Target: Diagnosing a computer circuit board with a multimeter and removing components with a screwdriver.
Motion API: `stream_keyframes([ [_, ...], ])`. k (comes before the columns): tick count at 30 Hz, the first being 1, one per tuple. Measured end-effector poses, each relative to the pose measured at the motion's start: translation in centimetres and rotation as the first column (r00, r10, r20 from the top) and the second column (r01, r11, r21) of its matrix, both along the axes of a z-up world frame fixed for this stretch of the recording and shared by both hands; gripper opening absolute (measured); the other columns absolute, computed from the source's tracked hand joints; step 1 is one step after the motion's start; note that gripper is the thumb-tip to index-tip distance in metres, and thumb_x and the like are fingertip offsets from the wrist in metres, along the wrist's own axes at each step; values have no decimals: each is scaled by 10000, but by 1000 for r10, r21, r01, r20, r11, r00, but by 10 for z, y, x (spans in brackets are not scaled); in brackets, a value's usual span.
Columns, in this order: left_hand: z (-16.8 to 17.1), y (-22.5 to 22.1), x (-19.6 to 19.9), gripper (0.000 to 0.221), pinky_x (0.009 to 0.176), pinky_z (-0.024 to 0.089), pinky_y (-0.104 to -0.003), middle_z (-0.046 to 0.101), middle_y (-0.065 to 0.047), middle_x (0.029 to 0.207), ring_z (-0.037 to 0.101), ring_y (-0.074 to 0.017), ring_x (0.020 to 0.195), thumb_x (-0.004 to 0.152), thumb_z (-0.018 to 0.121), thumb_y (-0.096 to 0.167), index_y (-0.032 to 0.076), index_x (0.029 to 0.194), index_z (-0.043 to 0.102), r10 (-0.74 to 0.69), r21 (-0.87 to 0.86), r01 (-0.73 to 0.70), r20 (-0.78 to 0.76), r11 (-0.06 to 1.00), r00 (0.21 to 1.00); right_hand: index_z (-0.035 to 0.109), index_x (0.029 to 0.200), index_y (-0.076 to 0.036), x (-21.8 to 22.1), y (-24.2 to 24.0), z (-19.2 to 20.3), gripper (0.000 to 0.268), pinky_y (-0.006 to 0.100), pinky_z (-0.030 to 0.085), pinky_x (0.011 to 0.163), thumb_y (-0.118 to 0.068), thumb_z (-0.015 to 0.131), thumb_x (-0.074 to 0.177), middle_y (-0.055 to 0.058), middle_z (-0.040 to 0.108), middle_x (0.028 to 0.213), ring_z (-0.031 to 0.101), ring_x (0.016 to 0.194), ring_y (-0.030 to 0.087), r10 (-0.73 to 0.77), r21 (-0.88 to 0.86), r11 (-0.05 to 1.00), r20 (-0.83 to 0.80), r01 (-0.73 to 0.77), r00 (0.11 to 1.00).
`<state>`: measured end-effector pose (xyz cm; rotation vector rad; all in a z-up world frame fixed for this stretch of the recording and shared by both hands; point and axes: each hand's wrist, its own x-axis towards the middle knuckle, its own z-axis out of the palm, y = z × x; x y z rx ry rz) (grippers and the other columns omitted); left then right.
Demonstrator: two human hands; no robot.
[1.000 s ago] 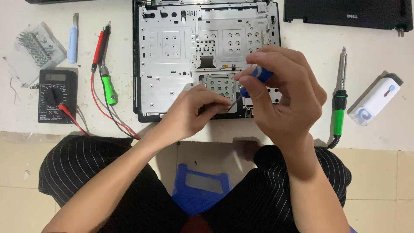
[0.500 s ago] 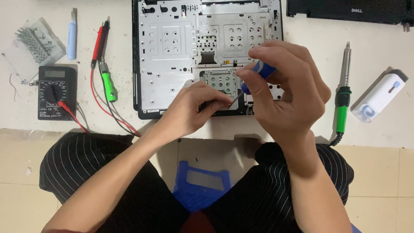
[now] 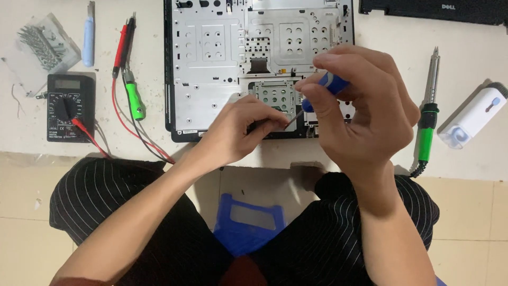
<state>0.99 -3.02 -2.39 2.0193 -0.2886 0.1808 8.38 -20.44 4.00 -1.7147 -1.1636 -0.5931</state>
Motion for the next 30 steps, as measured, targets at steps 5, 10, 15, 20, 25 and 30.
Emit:
stream_keyframes([
  [5, -4, 1, 1, 173, 759, 466, -318, 756, 12, 903, 593, -195, 855, 994, 556, 144, 98, 1056, 711, -4, 12, 3, 23, 1000, 1000, 560, 1142, 105, 1, 0, -2, 203, 348, 597, 678, 31, 705, 1021, 322, 624, 1055, 694, 856, 343, -3, -4, 1000, 11, 3, 1000],
  [10, -4, 0, 1, 164, 761, 469, -333, 755, 13, 902, 601, -202, 859, 993, 567, 127, 102, 1064, 713, -2, 17, 1, 33, 1000, 999, 557, 1151, 114, -1, -1, 0, 209, 351, 581, 681, 49, 711, 1027, 330, 621, 1076, 688, 862, 349, 7, -19, 1000, -11, -7, 1000],
  [15, -7, 4, 3, 177, 654, 544, -223, 736, -122, 924, 671, -178, 786, 949, 603, -57, 10, 1093, 681, -57, -73, 60, 36, 996, 998, 546, 1167, 107, -7, 3, 3, 145, 292, 478, 575, 100, 674, 1099, 253, 601, 1095, 713, 727, 286, -69, -9, 998, -119, 69, 990],
  [20, -6, 41, 15, 173, 629, 476, -209, 721, -101, 1076, 640, -137, 846, 1005, 569, 18, 57, 1138, 672, 119, -103, -114, 45, 988, 992, 494, 1264, 107, -11, 2, 5, 275, 371, 634, 747, 243, 690, 1126, 268, 560, 1154, 677, 893, 334, -91, -40, 996, -177, 85, 980],
  [25, 1, 54, 10, 122, 671, 475, -181, 714, -55, 1013, 611, -73, 846, 1035, 580, 30, 53, 1106, 676, 356, -294, -349, -34, 890, 934, 494, 1232, 119, -7, 0, 1, 212, 379, 639, 718, 180, 663, 1120, 299, 565, 1138, 743, 865, 398, -23, -22, 1000, -133, 21, 991],
  [30, 1, 53, 6, 150, 591, 340, -194, 492, 51, 669, 405, -53, 620, 1024, 565, 39, 85, 1063, 703, 347, -220, -372, -143, 902, 927, 498, 1225, 130, -7, -4, 0, 235, 419, 648, 784, 172, 702, 1116, 296, 543, 1136, 628, 955, 373, -3, -39, 999, -97, -1, 995],
])
